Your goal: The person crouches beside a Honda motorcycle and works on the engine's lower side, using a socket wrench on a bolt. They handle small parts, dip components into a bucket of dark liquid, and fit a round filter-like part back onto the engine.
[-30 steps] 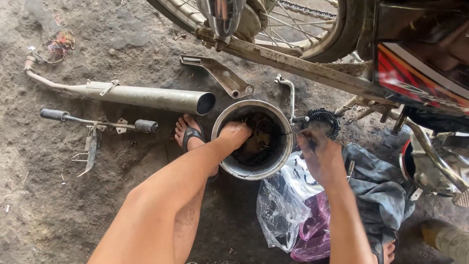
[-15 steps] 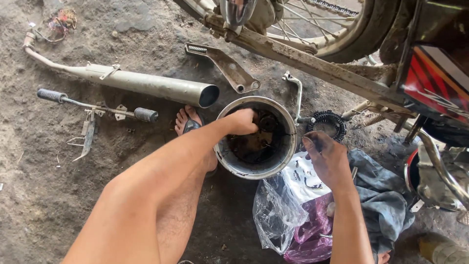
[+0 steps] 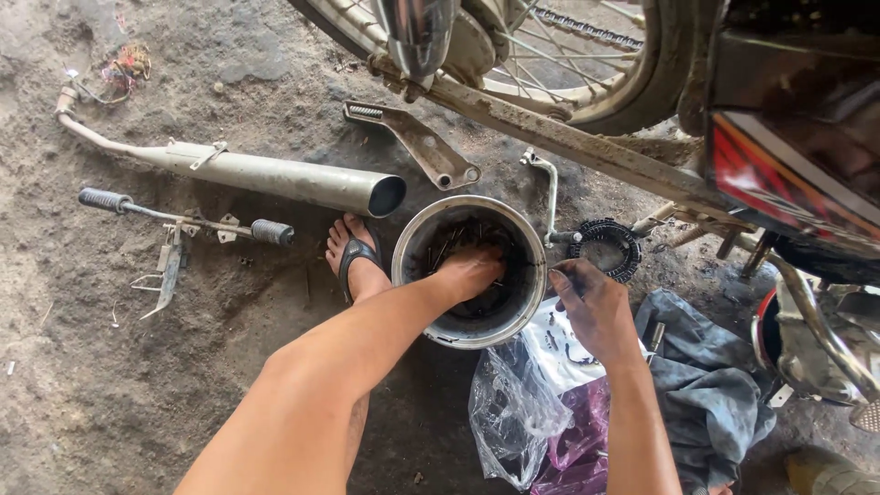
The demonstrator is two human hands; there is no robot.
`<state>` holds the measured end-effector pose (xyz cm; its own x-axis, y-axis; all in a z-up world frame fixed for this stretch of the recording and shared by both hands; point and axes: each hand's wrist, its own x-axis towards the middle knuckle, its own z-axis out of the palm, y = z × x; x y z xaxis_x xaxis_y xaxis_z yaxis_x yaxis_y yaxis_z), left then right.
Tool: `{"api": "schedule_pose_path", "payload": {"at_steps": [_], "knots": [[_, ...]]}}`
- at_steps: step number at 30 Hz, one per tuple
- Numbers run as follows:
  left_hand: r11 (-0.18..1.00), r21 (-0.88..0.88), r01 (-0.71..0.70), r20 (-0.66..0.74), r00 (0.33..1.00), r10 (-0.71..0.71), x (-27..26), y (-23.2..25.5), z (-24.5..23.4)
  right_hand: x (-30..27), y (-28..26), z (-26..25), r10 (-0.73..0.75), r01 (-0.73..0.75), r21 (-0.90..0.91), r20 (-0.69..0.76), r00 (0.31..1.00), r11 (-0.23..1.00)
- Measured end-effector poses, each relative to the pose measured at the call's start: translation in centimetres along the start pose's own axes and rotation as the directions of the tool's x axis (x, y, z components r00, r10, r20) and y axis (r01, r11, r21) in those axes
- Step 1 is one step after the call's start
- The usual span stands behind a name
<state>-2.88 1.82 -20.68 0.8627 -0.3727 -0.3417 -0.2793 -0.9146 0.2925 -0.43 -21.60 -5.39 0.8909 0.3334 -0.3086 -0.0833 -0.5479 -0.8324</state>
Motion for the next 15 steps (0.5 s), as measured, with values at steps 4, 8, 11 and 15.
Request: {"api": "schedule_pose_path", "payload": {"at_steps": [4, 8, 11, 15], "knots": [[0.997, 0.041, -0.066, 0.010, 0.998, 0.065, -0.1, -0.2, -0.2, 0.0, 0.5, -0.1, -0.005, 0.005, 0.009, -0.008, 1.000, 1.000], [0.999, 0.032, -0.029, 0.171, 0.985, 0.023, 0.7, -1.0, -0.2, -0.1, 0.2, -0.6, 0.113, -0.114, -0.010, -0.022, 0.993, 0.993], [0.998, -0.059, 0.017, 0.148, 0.989, -0.008, 0.3, -1.2, -1.8, -0.2, 0.8, -1.1, 0.071, -0.071, 0.028, -0.028, 0.997, 0.997], [0.984, -0.005, 0.179, 0.323, 0.932, -0.167, 1.0, -4.0, 0.1, -0.1, 1.5, -1.2, -0.048, 0.048, 0.003, -0.012, 0.999, 0.999]]}}
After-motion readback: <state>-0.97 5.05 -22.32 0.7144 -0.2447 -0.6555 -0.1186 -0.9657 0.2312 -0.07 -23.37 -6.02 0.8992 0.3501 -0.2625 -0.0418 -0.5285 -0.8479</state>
